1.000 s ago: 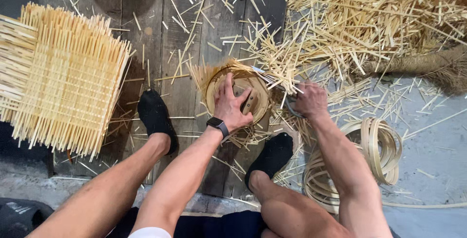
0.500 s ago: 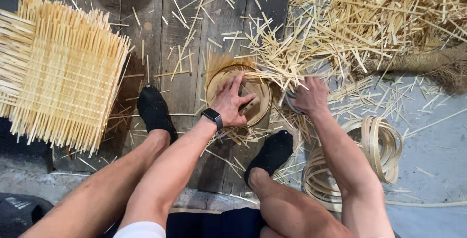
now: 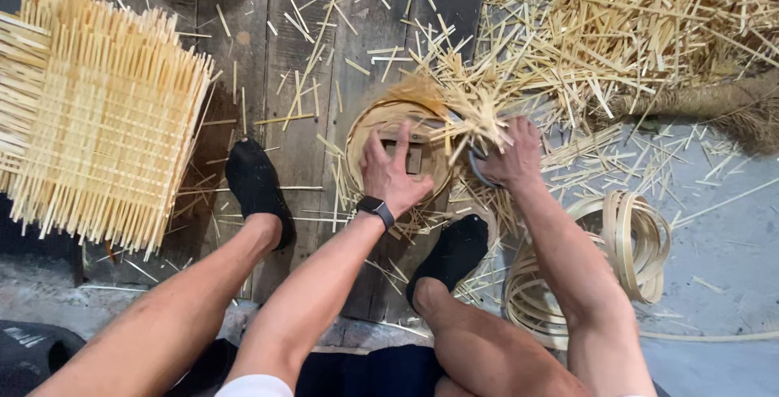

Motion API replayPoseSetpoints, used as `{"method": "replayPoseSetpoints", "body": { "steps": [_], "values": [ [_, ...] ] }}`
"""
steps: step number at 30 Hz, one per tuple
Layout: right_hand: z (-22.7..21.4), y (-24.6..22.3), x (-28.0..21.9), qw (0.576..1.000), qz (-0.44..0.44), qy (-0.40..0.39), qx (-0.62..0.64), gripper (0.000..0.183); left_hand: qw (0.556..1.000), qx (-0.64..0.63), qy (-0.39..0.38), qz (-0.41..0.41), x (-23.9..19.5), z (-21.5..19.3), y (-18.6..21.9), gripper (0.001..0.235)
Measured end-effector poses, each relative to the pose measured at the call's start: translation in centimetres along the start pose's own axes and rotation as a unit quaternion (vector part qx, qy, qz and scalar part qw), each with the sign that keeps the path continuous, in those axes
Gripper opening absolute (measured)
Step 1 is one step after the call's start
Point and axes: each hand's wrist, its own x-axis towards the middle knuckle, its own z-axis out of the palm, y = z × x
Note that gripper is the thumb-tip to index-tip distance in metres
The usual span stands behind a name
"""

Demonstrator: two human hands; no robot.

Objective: The person sits on the floor and repeatedly places a circular bamboo frame onto a woven bamboo mat, then uses shears to trim the excess bamboo strips around the frame. The trimmed pieces fall onto the floor, and the process is repeated multiple times.

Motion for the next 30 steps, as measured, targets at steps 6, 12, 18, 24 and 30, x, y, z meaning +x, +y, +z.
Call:
{"method": "replayPoseSetpoints", "body": {
  "steps": [6, 12, 18, 24, 30],
  "values": [
    [0.7, 1.2, -0.8, 0.953, 0.103, -0.258, 0.121, 0.061, 0.997, 0.017, -0.055, 0.044, 0.7, -1.9, -0.6, 0.114],
    [0.1, 0.8, -0.2, 0.996, 0.016, -0.084, 0.034, 0.062, 0.984, 0.033, -0.147, 0.098, 1.8, -2.7, -1.2, 0.116],
    [1.4, 1.9, -1.1, 0.953, 0.107, -0.258, 0.118, 0.056, 0.97, 0.073, -0.191, 0.131, 2.2, -3.0, -1.4, 0.122],
    [0.7, 0.7, -0.2, 0.992, 0.031, -0.118, 0.042, 0.069, 0.95, 0.108, -0.226, 0.189, 2.4, -3.3, -1.5, 0.125],
    [-0.9, 1.4, 0.6, 0.935, 0.099, -0.311, 0.139, 0.071, 0.974, 0.039, -0.146, 0.17, 1.9, -3.2, -1.3, 0.116]
  ]
}}
